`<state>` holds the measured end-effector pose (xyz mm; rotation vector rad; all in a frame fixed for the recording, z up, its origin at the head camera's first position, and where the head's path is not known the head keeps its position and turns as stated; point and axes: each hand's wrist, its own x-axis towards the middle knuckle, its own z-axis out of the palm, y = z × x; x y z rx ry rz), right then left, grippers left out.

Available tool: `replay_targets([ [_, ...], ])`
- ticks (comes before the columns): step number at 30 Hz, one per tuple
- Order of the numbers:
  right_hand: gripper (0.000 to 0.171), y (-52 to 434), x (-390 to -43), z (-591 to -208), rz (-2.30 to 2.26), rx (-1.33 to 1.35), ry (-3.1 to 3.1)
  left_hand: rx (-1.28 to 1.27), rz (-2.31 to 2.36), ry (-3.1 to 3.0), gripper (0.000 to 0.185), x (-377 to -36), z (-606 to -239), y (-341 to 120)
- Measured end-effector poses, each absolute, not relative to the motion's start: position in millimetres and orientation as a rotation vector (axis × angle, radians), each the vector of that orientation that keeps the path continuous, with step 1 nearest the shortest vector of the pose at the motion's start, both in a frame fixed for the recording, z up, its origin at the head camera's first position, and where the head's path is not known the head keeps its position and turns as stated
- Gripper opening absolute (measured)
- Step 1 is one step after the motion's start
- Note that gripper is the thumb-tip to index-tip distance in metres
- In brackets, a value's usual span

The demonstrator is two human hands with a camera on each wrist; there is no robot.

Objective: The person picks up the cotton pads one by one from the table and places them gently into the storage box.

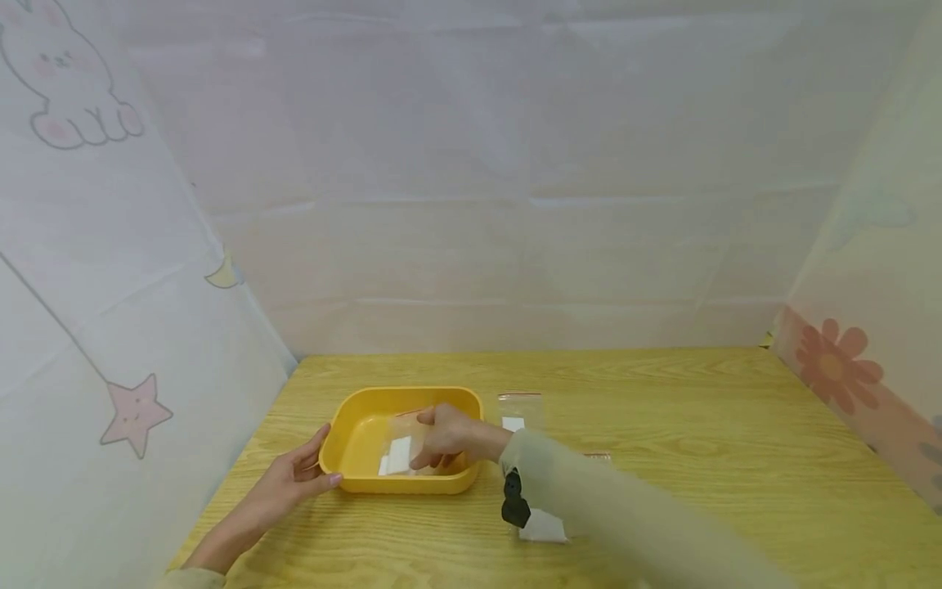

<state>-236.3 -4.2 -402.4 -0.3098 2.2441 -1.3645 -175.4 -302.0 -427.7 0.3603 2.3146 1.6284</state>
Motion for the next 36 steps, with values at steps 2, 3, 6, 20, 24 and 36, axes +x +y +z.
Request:
replay_targets([
  [2,0.079,0,-237,-397,-1.293,-0.352,2.280,0.362,1.628,2.318,0.090,-176,-428,-302],
  [3,0.077,4,-238,-394,-1.262,-0.373,2.300,0.361,1.630,2.318,0.090,-176,-428,-302],
  [6,0.067,18,-240,-382,-1.221,-0.488,2.370,0.354,1.634,2.322,0.090,-175,-428,-302],
  [20,0.049,187,-232,-365,-1.034,-1.114,2.590,0.252,1.607,2.369,0.089,-175,-429,-300],
  [24,0.058,226,-210,-392,-0.974,-1.055,2.628,0.227,1.617,2.351,0.088,-176,-429,-305],
  [36,0.069,268,-170,-448,-0.747,-1.062,2.861,0.243,1.590,2.359,0.087,-182,-432,-302],
])
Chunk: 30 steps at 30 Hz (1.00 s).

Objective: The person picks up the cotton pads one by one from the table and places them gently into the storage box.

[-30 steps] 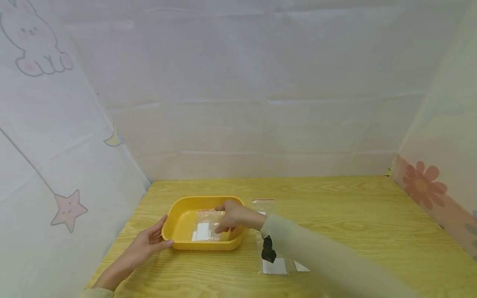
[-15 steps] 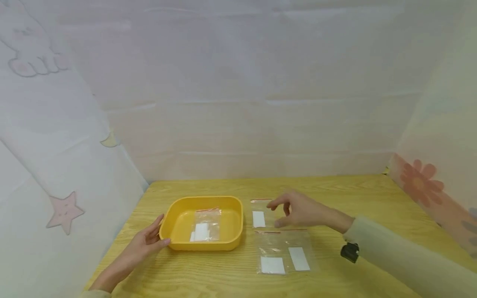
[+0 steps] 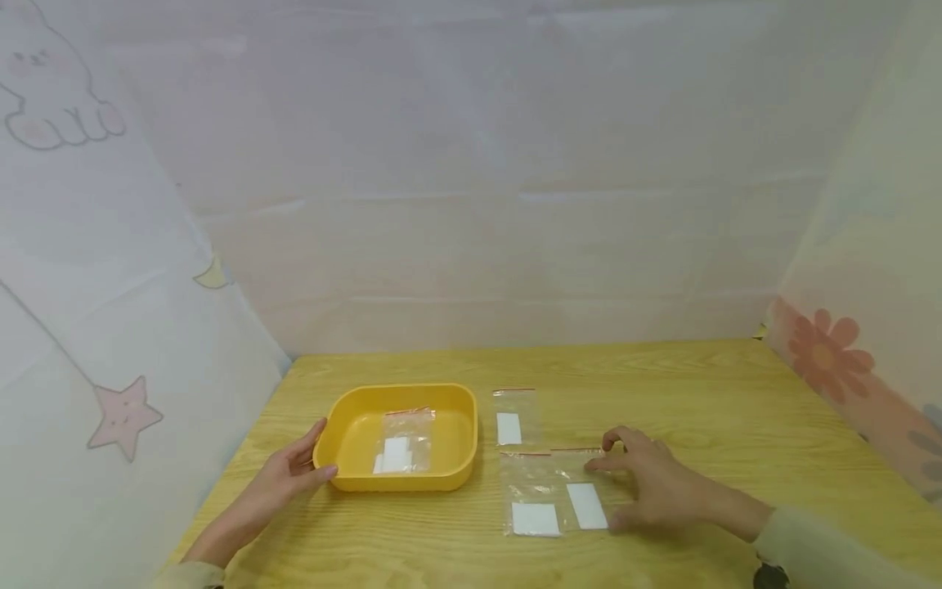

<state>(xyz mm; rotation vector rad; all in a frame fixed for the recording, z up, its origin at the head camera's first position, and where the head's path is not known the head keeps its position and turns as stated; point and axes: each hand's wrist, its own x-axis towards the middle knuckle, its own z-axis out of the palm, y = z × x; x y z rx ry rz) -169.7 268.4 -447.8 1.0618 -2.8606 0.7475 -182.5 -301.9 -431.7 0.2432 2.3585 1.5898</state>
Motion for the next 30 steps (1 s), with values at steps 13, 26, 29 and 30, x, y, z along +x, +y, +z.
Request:
replay_targets([
  [13,0.078,284,-202,-459,0.812,1.038,-2.861,0.229,1.608,2.346,0.087,-182,-429,-300],
  [26,0.077,290,-201,-463,0.880,0.953,-2.882,0.230,1.592,2.367,0.088,-183,-431,-301],
  [29,0.078,289,-197,-464,0.868,0.895,-2.910,0.232,1.599,2.362,0.088,-184,-431,-302],
  [30,0.077,289,-196,-464,0.870,0.882,-2.912,0.232,1.602,2.359,0.088,-184,-432,-302],
])
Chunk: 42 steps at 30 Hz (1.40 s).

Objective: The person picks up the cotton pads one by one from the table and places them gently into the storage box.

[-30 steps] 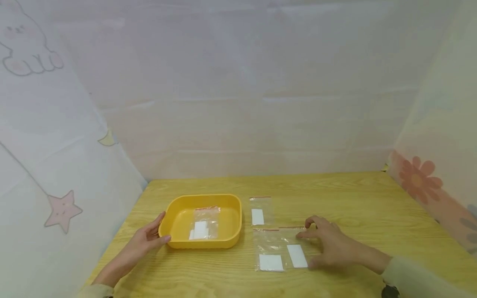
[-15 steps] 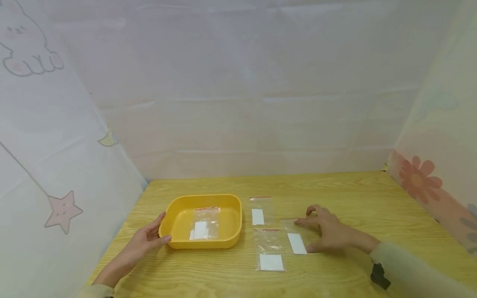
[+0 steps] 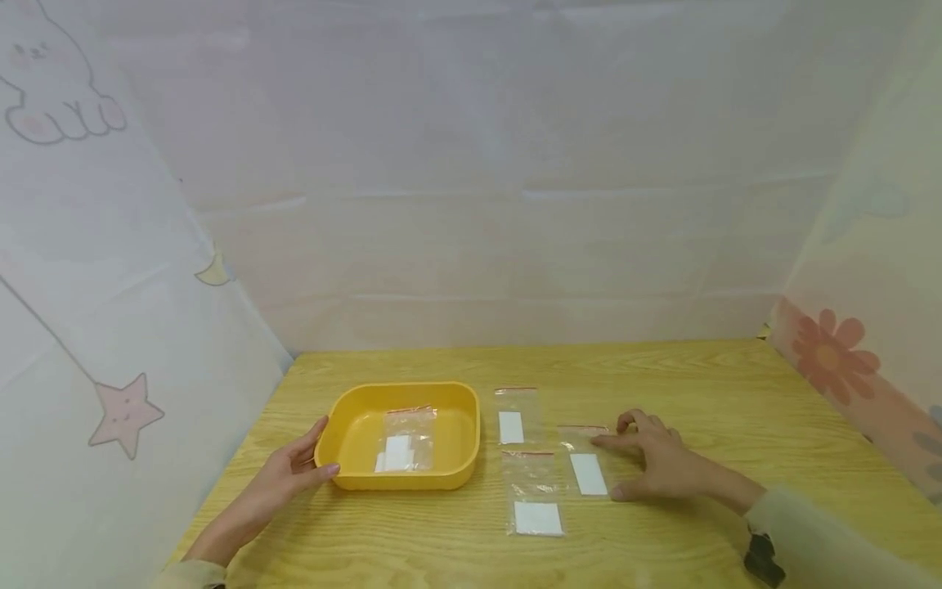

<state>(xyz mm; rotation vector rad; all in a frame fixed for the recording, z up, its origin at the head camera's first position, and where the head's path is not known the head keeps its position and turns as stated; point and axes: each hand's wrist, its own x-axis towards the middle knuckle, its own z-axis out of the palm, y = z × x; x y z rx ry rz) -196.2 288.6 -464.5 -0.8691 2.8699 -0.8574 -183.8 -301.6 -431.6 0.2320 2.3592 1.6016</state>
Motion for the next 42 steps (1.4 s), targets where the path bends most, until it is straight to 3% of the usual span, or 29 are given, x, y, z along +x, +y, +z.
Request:
replay_targets([
  [14,0.065,277,-175,-465,-0.932,-0.741,2.924,0.229,1.611,2.349,0.088,-183,-430,-300],
  [24,0.058,275,-175,-467,-1.344,-0.802,2.646,0.230,1.611,2.348,0.088,-182,-429,-300],
  [42,0.070,281,-178,-455,-1.612,-0.607,2.190,0.204,1.568,2.377,0.089,-182,-429,-300],
])
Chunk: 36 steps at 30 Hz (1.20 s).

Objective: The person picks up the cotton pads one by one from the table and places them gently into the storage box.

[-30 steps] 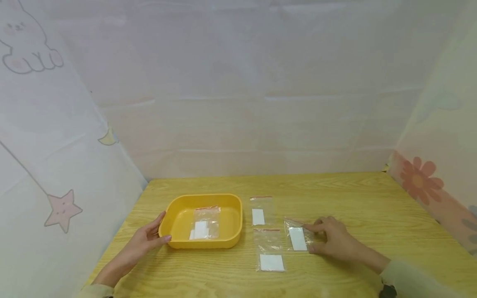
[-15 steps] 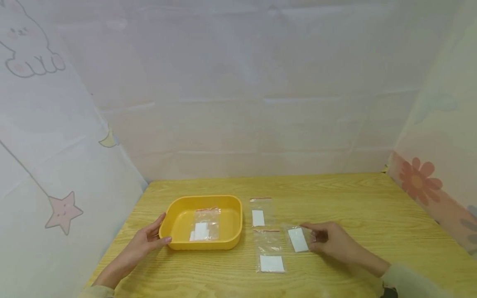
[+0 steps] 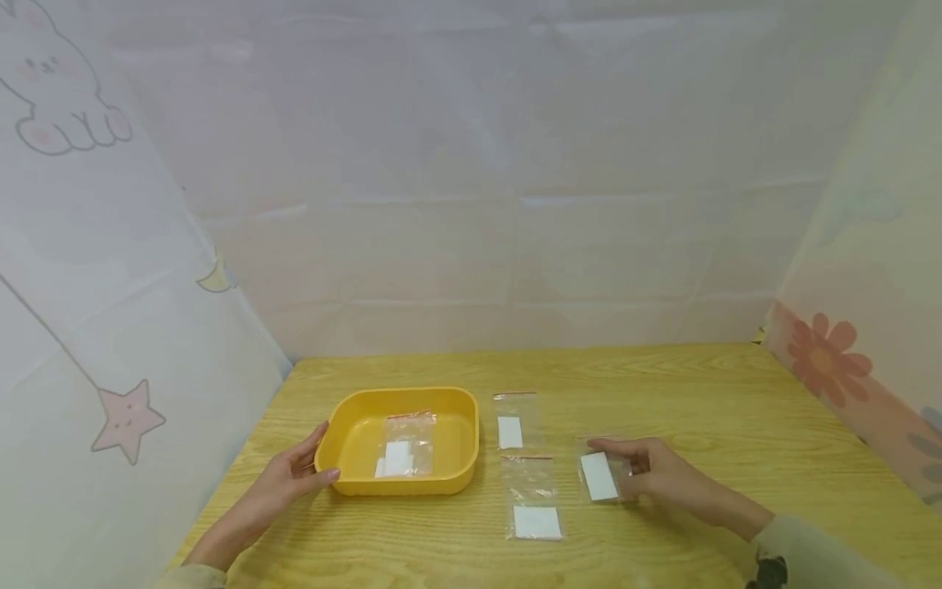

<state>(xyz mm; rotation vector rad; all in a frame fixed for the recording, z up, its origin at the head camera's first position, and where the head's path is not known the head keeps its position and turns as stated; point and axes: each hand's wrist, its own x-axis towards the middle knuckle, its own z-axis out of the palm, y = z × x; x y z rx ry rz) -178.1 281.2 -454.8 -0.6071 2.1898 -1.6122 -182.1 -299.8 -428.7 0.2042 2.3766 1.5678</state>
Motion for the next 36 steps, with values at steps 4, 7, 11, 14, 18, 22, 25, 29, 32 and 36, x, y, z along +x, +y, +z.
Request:
replay_targets([
  [4,0.075,283,-179,-453,-1.638,-0.623,2.114,0.205,1.579,2.369,0.089,-181,-430,-300],
  [7,0.078,282,-180,-448,-1.661,-0.712,2.075,0.213,1.599,2.356,0.088,-182,-431,-300],
  [11,0.079,275,-184,-434,-1.688,-0.850,2.026,0.217,1.616,2.344,0.088,-182,-431,-301],
  [14,0.079,267,-187,-421,-1.680,-0.884,2.025,0.214,1.618,2.342,0.089,-182,-431,-301],
  [18,0.079,252,-191,-402,-1.645,-0.875,2.034,0.211,1.630,2.334,0.089,-182,-432,-302],
  [22,0.082,231,-198,-387,-1.615,-0.889,2.017,0.212,1.645,2.320,0.089,-182,-433,-302],
  [25,0.085,212,-205,-379,-1.591,-0.907,2.001,0.215,1.647,2.317,0.088,-181,-434,-303],
  [29,0.087,187,-215,-370,-1.569,-0.926,1.970,0.219,1.638,2.324,0.088,-181,-433,-301],
  [32,0.088,167,-224,-366,-1.563,-0.941,1.948,0.224,1.636,2.332,0.088,-181,-432,-299],
  [36,0.091,142,-237,-364,-1.568,-0.939,1.905,0.235,1.620,2.358,0.089,-182,-429,-298],
])
